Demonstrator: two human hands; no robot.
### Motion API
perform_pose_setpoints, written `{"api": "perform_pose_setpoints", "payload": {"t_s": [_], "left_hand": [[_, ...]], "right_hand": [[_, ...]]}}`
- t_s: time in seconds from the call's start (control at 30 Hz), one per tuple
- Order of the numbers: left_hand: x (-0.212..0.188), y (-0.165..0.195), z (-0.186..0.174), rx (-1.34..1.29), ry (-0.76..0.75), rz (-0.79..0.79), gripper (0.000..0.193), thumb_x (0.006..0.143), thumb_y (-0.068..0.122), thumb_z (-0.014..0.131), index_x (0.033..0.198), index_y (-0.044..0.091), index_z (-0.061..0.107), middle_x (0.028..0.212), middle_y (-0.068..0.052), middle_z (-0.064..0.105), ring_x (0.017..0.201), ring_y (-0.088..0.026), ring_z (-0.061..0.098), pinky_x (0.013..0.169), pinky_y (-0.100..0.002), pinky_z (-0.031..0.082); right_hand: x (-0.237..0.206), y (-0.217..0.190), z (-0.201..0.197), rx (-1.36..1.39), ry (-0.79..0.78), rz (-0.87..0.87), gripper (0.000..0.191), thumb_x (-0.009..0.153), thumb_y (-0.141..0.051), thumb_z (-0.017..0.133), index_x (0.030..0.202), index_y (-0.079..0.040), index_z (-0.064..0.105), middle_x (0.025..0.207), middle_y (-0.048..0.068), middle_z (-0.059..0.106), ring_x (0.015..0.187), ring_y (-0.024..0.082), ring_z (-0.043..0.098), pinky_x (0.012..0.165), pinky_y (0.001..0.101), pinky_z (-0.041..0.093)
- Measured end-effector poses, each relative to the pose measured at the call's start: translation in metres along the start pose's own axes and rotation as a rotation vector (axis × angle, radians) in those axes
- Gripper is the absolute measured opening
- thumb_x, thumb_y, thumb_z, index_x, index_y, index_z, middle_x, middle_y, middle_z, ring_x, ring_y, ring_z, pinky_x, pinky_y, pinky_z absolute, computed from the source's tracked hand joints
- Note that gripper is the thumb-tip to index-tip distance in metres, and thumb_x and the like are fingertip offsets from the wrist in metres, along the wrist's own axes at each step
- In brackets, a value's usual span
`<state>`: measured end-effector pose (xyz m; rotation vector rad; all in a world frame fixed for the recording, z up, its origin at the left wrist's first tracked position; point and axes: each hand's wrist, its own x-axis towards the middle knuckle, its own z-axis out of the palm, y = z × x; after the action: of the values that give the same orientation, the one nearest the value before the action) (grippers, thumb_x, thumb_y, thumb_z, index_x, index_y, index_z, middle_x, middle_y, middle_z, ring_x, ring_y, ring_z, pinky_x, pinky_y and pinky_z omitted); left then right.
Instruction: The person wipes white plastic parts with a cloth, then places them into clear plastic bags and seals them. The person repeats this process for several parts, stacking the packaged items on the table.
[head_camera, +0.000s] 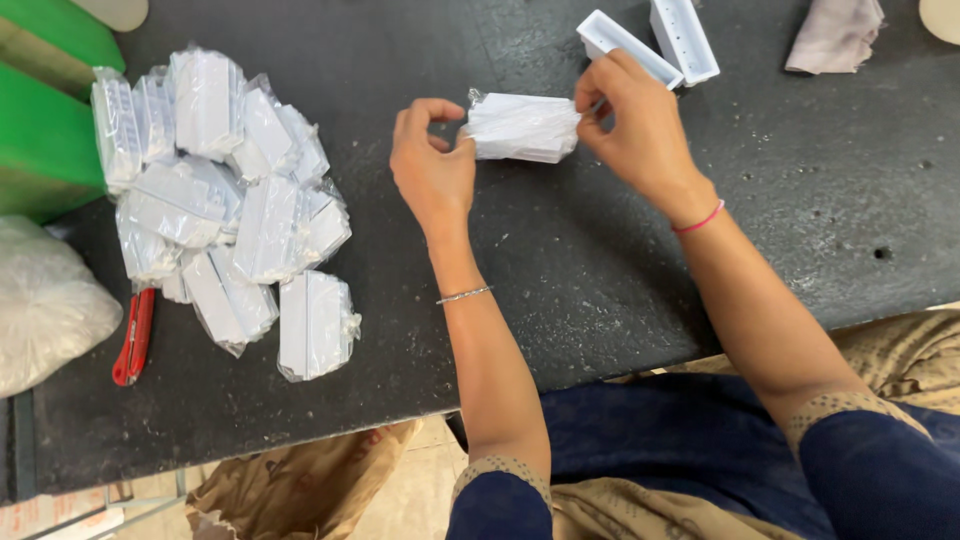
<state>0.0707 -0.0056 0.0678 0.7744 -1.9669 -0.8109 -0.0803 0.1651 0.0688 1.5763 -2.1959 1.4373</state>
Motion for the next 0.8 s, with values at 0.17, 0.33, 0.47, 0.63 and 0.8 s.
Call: {"api": "perform_pose_setpoints", "payload": {"t_s": [0.17,0.33,0.47,0.63,0.8], "left_hand": [[-0.002,0.003,0.003,-0.281,-0.210,-0.062,0.018,0.081,0.002,0.084,0.092,0.007,0.070,0.090,0.001,0.066,0.062,-0.007,0.057,0.059,-0.024,0.048],[-0.003,0.013,0.008,-0.374,-0.246,-0.036,0.018,0.083,0.005,0.087,0.088,0.003,0.070,0.088,0.001,0.063,0.064,-0.004,0.053,0.057,-0.022,0.044],[-0.005,0.021,0.007,-0.569,-0.418,-0.119,0.015,0.088,0.005,0.082,0.087,0.004,0.068,0.080,0.002,0.065,0.065,-0.002,0.057,0.055,-0.020,0.048],[-0.011,0.021,0.014,-0.763,-0.537,-0.025,0.013,0.090,0.003,0.080,0.091,0.004,0.068,0.084,0.002,0.065,0.072,-0.003,0.060,0.062,-0.020,0.049],[-0.001,-0.011,0.014,-0.954,-0.214,-0.025,0.027,0.100,0.016,0.079,0.120,0.005,0.064,0.109,-0.005,0.065,0.099,-0.011,0.059,0.093,-0.028,0.050]], "right_hand": [[0.007,-0.003,-0.021,0.078,-0.013,-0.123,0.018,0.093,0.003,0.078,0.103,0.001,0.063,0.110,0.012,0.061,0.100,0.026,0.066,0.090,0.0329,0.056],[-0.006,-0.024,-0.011,0.137,-0.078,-0.146,0.011,0.100,0.002,0.074,0.110,0.001,0.068,0.105,0.011,0.068,0.092,0.028,0.069,0.083,0.0352,0.055],[-0.011,-0.025,0.009,-0.067,-0.150,-0.159,0.013,0.100,0.000,0.067,0.113,0.001,0.068,0.113,0.017,0.071,0.101,0.037,0.069,0.084,0.0416,0.056],[-0.008,-0.018,0.003,-0.208,-0.257,-0.051,0.032,0.094,-0.018,0.078,0.119,-0.002,0.067,0.106,0.017,0.071,0.097,0.041,0.068,0.080,0.0470,0.054],[0.000,-0.023,-0.011,-0.025,-0.169,-0.143,0.066,0.078,-0.023,0.085,0.136,-0.001,0.062,0.128,0.020,0.066,0.112,0.039,0.066,0.085,0.0423,0.058]]}}
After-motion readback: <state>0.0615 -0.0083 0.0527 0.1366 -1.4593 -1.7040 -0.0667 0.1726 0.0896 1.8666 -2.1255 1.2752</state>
